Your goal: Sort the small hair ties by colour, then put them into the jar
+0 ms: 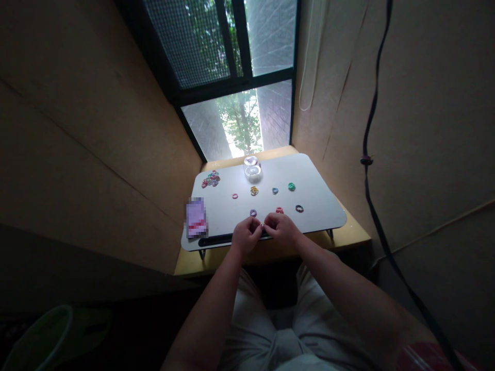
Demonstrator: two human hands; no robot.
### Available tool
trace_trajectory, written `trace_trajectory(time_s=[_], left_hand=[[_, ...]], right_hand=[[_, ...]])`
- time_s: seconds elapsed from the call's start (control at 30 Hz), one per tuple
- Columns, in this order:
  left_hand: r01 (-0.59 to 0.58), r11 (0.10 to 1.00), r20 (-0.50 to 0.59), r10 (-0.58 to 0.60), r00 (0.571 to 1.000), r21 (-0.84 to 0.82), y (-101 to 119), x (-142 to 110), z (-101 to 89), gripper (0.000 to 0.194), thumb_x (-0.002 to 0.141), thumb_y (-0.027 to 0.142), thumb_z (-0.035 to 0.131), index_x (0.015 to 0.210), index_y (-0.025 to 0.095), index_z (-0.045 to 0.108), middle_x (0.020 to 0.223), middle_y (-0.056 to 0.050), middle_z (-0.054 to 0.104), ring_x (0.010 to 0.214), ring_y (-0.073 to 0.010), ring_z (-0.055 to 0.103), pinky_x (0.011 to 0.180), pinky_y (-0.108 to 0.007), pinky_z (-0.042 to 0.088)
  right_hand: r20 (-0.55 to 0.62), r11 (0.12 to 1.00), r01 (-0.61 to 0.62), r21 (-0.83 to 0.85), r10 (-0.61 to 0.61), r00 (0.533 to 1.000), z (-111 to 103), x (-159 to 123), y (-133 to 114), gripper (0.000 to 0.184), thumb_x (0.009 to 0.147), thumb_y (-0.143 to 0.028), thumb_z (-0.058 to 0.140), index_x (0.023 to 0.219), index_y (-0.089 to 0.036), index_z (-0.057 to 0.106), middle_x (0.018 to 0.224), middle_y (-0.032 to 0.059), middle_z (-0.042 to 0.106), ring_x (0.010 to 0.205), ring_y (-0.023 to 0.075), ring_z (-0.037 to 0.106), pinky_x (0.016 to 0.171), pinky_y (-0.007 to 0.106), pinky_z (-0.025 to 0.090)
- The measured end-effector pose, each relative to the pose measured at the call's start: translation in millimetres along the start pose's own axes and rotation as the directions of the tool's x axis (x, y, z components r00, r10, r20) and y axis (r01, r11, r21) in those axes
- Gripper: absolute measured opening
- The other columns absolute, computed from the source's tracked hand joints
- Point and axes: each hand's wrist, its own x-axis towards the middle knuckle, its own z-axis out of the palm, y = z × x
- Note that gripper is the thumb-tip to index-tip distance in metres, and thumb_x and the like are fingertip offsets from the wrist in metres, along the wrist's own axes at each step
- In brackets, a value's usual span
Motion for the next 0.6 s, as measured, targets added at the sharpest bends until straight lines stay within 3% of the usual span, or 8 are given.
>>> trace_trajectory(time_s=[0.6], left_hand=[[0.039,0.998,-0.048,-0.042,0.998,-0.052,-1.0,2.5,-1.4,0.021,0.088,0.036,0.055,0.079,0.018,0.063,0.068,0.001,0.061,0.063,-0.0122,0.054,0.063,-0.023,0.041]], right_hand=[[-0.034,0.999,-0.019,0.039,0.02,0.999,-1.9,0.3,-2.5,0.006,0.077,-0.02,0.06,0.073,-0.02,0.055,0.06,-0.0038,0.053,0.054,0.011,0.046,0.052,0.023,0.036]])
